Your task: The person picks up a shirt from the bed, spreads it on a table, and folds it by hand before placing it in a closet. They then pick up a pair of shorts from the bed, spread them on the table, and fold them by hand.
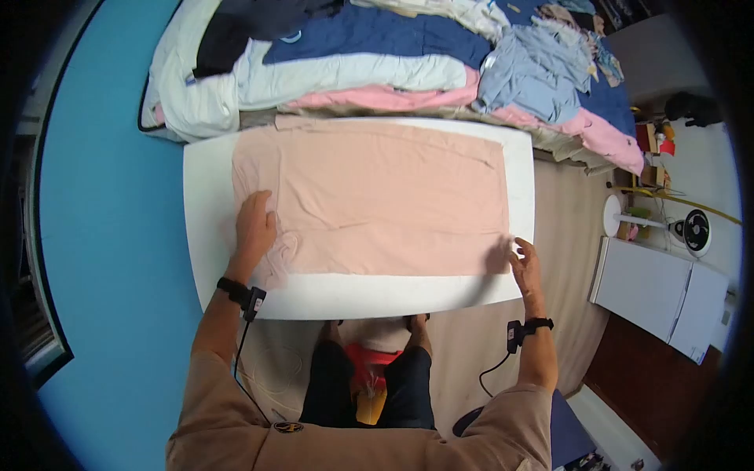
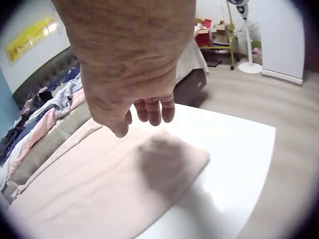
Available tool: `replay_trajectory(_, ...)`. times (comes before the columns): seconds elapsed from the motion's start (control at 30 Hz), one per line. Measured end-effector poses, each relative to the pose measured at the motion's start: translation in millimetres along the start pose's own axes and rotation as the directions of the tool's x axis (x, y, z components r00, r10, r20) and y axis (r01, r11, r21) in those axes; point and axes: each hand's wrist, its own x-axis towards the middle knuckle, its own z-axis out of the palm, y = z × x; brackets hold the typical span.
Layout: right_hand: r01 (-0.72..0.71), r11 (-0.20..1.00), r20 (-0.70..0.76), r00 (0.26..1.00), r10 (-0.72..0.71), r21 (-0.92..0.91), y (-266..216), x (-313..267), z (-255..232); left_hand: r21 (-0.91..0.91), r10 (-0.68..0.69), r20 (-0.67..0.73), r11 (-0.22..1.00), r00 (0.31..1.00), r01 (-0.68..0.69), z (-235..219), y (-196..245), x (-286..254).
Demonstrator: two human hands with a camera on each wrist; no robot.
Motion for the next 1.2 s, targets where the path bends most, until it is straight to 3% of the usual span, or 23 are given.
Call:
replay_trajectory(0.03, 0.014, 0.999, 0.09, 0.996, -0.009, -0.052, -27.7, 6.0, 0.4, -0.007, 0.016, -0.005, 1.0, 1.0, -0.016, -3.8, -2.4, 18.3)
replay_trajectory(0.1, 0.034, 0.995, 0.095, 0.995, -0.025, -0.095, -73.6, 27.4, 4.9, -0.006, 0.052, -0.008, 0.999, 0.999, -0.052, -7.2, -5.5, 57.8)
replay_trajectory(0.17, 0.387, 0.892, 0.128, 0.922, -0.367, -0.232, -98.6, 62.1, 13.7, 0.066, 0.149, -0.02, 0.987, 0.989, -0.147, 1.1, -4.7, 99.6)
replay_trajectory(0.2, 0.384, 0.895, 0.12, 0.923, -0.366, -0.225, -110.9, 80.3, 20.1, 0.073, 0.158, -0.019, 0.985, 0.987, -0.156, 8.5, -2.3, 118.3)
replay_trajectory(0.23, 0.469, 0.835, 0.119, 0.883, -0.455, -0.288, -122.8, 100.0, 28.0, 0.105, 0.213, -0.019, 0.972, 0.977, -0.21, 17.6, 0.4, 137.3)
replay_trajectory(0.37, 0.644, 0.643, 0.177, 0.75, -0.637, -0.415, -132.9, 186.5, 54.6, 0.289, 0.343, 0.007, 0.898, 0.939, -0.331, 54.7, 8.3, 184.8)
replay_trajectory(0.5, 0.678, 0.63, 0.195, 0.724, -0.662, -0.38, -134.5, 218.9, 60.5, 0.32, 0.241, 0.063, 0.915, 0.969, -0.248, 65.2, 12.8, 186.2)
replay_trajectory(0.53, 0.706, 0.604, 0.199, 0.695, -0.691, -0.369, -131.0, 224.9, 59.4, 0.345, 0.326, 0.01, 0.886, 0.945, -0.309, 70.4, 5.3, 184.8)
replay_trajectory(0.57, 0.736, 0.575, 0.198, 0.662, -0.723, -0.359, -129.5, 231.0, 58.2, 0.347, 0.322, 0.011, 0.887, 0.947, -0.306, 73.7, -1.1, 182.1)
replay_trajectory(0.7, 0.725, 0.66, 0.124, 0.686, -0.717, -0.199, -128.1, 231.5, 50.1, 0.305, 0.267, 0.023, 0.916, 0.963, -0.261, 57.2, 3.4, 178.4)
replay_trajectory(0.73, 0.726, 0.659, 0.127, 0.685, -0.717, -0.194, -130.2, 226.8, 46.2, 0.285, 0.22, 0.039, 0.932, 0.975, -0.222, 49.8, 8.0, 176.7)
replay_trajectory(0.8, 0.705, 0.688, 0.001, 0.698, -0.716, -0.174, -139.7, 213.0, 37.1, 0.298, 0.225, 0.044, 0.927, 0.973, -0.228, 32.8, 19.4, 171.1)
replay_trajectory(0.9, 0.718, 0.68, -0.005, 0.687, -0.726, -0.147, -139.4, 187.1, 17.5, 0.292, 0.219, 0.074, 0.928, 0.973, -0.231, 6.4, 32.2, 151.7)
replay_trajectory(1.03, 0.742, 0.637, 0.1, 0.665, -0.741, -0.209, -125.5, 128.7, -11.3, 0.25, 0.182, 0.135, 0.945, 0.974, -0.211, -24.8, 44.0, 101.3)
replay_trajectory(1.1, 0.702, 0.674, 0.171, 0.711, -0.682, -0.232, -114.2, 95.1, -19.3, 0.225, 0.18, 0.131, 0.952, 0.975, -0.206, -31.1, 50.7, 71.8)
replay_trajectory(1.13, 0.706, 0.67, 0.177, 0.707, -0.685, -0.23, -104.5, 80.1, -19.5, 0.218, 0.149, 0.174, 0.958, 0.973, -0.185, -29.7, 52.9, 57.6)
replay_trajectory(1.2, 0.624, 0.742, 0.198, 0.781, -0.592, -0.243, -80.6, 61.6, -8.4, 0.221, 0.067, 0.328, 0.964, 0.942, -0.146, -21.7, 50.0, 35.2)
